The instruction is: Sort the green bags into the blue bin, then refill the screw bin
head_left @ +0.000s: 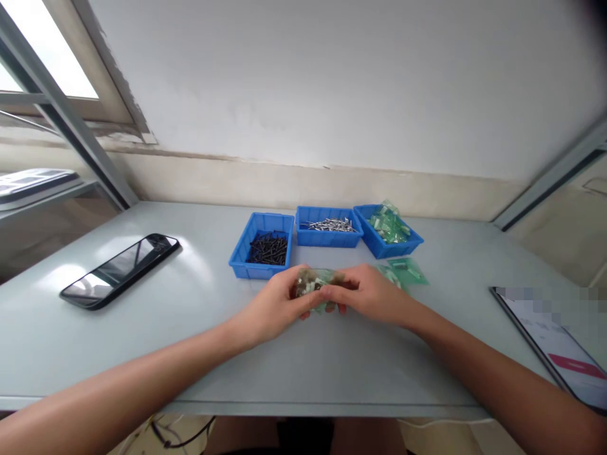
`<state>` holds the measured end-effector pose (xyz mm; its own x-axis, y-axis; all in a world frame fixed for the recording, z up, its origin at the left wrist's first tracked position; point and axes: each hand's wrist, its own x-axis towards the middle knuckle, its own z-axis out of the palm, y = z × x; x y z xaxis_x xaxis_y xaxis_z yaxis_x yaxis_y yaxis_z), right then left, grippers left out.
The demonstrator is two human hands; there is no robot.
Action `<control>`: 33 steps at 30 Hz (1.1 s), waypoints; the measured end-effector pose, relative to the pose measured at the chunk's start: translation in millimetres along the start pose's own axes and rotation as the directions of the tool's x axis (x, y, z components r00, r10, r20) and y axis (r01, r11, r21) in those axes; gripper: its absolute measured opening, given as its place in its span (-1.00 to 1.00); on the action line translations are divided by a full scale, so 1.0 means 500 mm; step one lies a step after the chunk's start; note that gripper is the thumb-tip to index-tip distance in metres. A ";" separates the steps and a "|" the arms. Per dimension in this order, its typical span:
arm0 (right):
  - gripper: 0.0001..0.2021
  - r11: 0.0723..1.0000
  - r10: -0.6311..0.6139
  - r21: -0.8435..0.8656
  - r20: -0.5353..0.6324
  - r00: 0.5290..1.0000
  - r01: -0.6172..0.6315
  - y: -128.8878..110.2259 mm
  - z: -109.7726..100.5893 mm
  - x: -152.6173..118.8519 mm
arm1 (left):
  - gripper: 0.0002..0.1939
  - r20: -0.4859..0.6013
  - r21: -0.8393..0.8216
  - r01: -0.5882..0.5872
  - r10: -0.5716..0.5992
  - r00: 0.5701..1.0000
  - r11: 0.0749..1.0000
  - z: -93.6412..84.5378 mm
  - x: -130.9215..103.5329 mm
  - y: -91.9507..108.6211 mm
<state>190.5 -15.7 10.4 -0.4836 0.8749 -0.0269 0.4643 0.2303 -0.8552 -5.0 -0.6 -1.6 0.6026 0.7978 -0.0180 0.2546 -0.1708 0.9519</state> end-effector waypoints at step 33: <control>-0.73 0.991 -0.037 0.127 0.054 0.998 0.030 0.011 -0.014 0.012 | -0.78 -0.035 -0.078 -0.088 0.085 0.996 0.993 -0.013 0.010 0.007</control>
<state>195.3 -6.1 9.0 -0.5399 0.8414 -0.0231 0.3513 0.2003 -0.9146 -6.2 6.5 3.5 0.5956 0.7999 0.0738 0.1406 -0.1944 0.9708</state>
